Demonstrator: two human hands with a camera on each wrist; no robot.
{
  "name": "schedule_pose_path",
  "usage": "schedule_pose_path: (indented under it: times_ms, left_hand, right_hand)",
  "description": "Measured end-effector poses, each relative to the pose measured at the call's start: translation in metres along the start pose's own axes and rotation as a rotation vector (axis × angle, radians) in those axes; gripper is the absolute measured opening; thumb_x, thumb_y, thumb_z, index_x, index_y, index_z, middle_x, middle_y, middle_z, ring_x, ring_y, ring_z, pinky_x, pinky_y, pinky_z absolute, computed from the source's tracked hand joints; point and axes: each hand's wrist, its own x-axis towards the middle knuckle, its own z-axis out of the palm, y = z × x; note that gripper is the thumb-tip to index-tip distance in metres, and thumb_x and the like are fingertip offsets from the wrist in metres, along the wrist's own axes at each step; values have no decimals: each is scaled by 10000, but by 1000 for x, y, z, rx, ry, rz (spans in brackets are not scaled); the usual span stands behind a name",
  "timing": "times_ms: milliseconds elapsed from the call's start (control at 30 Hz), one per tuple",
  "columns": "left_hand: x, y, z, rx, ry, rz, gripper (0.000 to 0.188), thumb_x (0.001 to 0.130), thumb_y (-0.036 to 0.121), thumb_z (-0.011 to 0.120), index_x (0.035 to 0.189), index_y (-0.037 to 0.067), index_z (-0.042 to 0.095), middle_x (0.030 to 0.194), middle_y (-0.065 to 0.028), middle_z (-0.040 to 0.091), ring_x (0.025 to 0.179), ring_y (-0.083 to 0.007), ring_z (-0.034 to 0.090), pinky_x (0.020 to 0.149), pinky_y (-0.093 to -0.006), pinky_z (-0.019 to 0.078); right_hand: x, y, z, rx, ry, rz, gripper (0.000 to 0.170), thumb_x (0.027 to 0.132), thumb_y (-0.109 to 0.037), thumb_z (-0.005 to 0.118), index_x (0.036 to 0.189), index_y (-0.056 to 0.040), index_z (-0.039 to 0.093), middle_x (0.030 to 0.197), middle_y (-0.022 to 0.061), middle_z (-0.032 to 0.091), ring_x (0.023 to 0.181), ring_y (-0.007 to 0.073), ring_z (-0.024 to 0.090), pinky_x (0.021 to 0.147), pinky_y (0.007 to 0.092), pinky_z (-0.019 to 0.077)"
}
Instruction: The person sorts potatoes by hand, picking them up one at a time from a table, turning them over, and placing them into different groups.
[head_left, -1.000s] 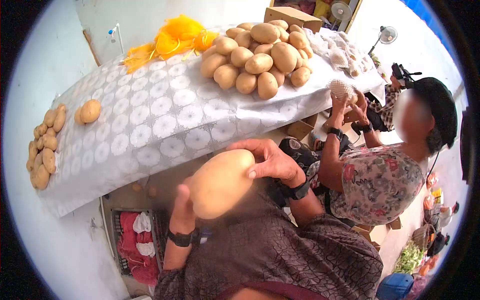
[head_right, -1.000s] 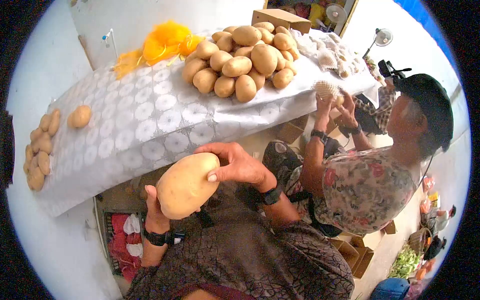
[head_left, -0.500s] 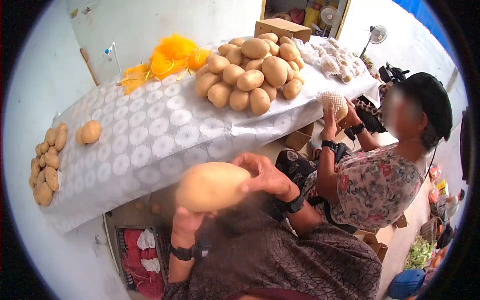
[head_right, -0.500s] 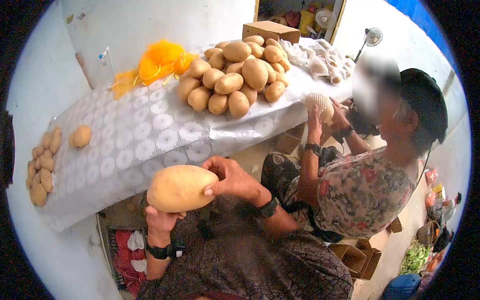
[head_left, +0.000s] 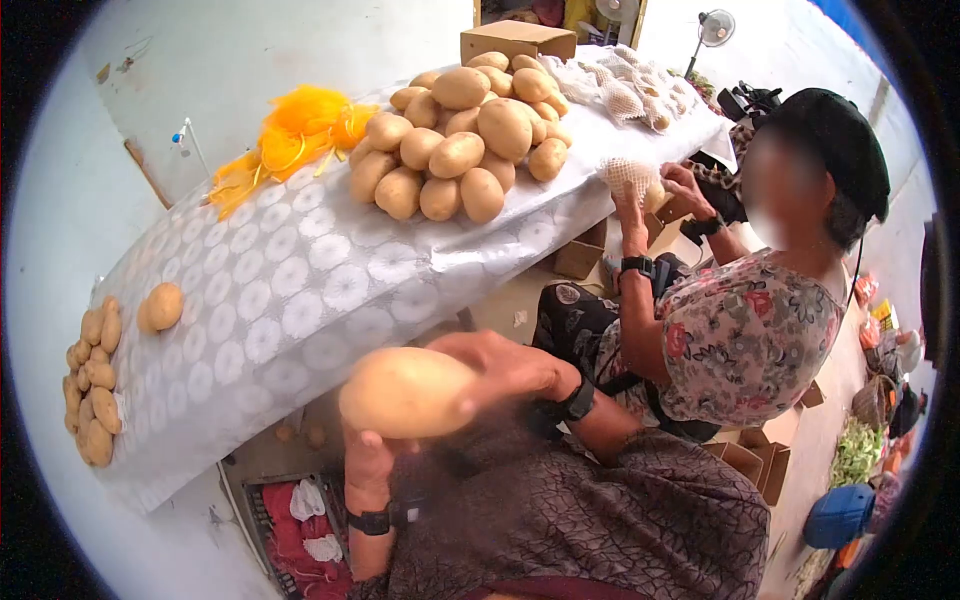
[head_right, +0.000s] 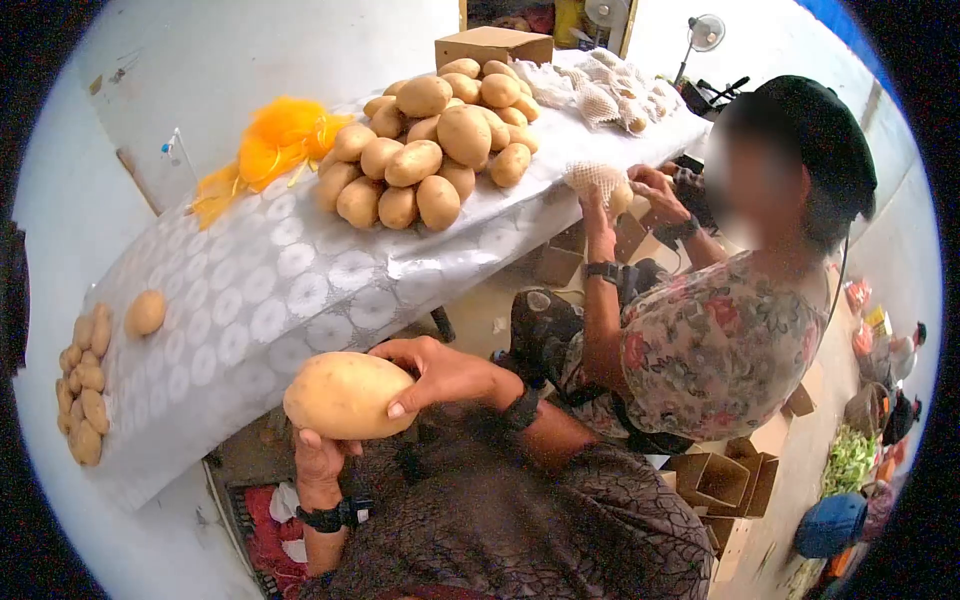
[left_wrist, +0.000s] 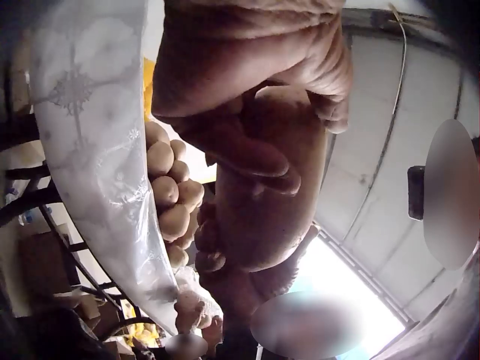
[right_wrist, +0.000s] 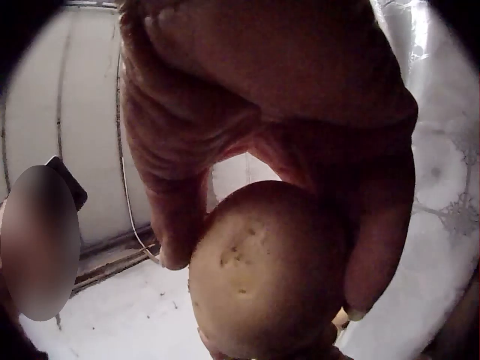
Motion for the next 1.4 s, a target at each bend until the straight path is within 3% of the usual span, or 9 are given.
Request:
schedule_pose_path:
  times_ms: [167,233,333,600,733,933,1167,1333,1400]
  left_hand:
    - [7,10,4,100,-10,-8,888,678,659,735,1174,-52,544,855,-91,669,545,-130,611,423,-227,479]
    - [9,13,0,200,-96,-71,838,692,651,732,1123,-52,582,793,-72,661,518,-121,598,420,-219,458]
    - [15,11,3,296,-51,-130,877,658,693,726,1057,-76,586,688,-84,649,441,-119,578,363,-210,448]
    - [38,18,42,300,-124,-106,738,802,548,685,1167,-76,537,809,-99,655,544,-121,610,451,-207,476]
    - [42,6,45,297,-198,-116,686,855,488,653,1241,-63,515,849,-116,653,635,-151,641,523,-229,510]
    - [34,-11,31,365,-235,-180,575,916,379,607,1269,-62,500,866,-143,650,664,-181,653,542,-266,530]
    - [22,-25,13,381,-176,-238,456,964,271,549,1253,-79,501,877,-150,652,672,-188,652,540,-278,535]
    - [15,-31,5,340,-148,-261,464,959,273,559,1241,-91,503,875,-146,654,669,-189,651,540,-284,535]
    - [14,-32,5,339,-116,-302,474,956,284,566,1241,-89,505,878,-147,654,667,-192,651,541,-288,535]
  right_hand:
    - [0,16,-4,63,-40,-9,762,692,-268,835,1292,46,486,1194,97,592,1088,166,538,947,310,432]
    - [-2,26,-7,107,-59,-16,773,693,-274,834,1300,46,478,1206,94,585,1092,164,535,949,309,431]
    - [-6,36,-10,138,-73,-23,791,699,-274,828,1324,35,454,1221,88,579,1100,157,534,957,307,427]
    - [-27,40,-13,577,99,-73,859,701,-333,805,1355,43,394,1254,112,567,1117,192,565,969,334,437]
    - [-34,40,-27,634,155,-144,836,723,-334,788,1352,47,390,1252,127,566,1102,202,578,948,334,456]
    - [-38,39,-73,553,399,-301,798,757,-368,752,1328,66,402,1227,144,579,1061,213,606,901,341,498]
    - [-29,13,-143,497,752,-526,492,859,-259,677,1189,69,515,1122,102,613,953,203,629,827,348,526]
    - [-21,-22,-186,300,1010,-505,481,881,-291,661,1194,50,531,1110,93,617,949,205,628,801,339,535]
    - [-21,-48,-185,289,1208,-461,391,875,-211,650,1200,-15,555,1155,137,571,998,263,613,698,415,580]
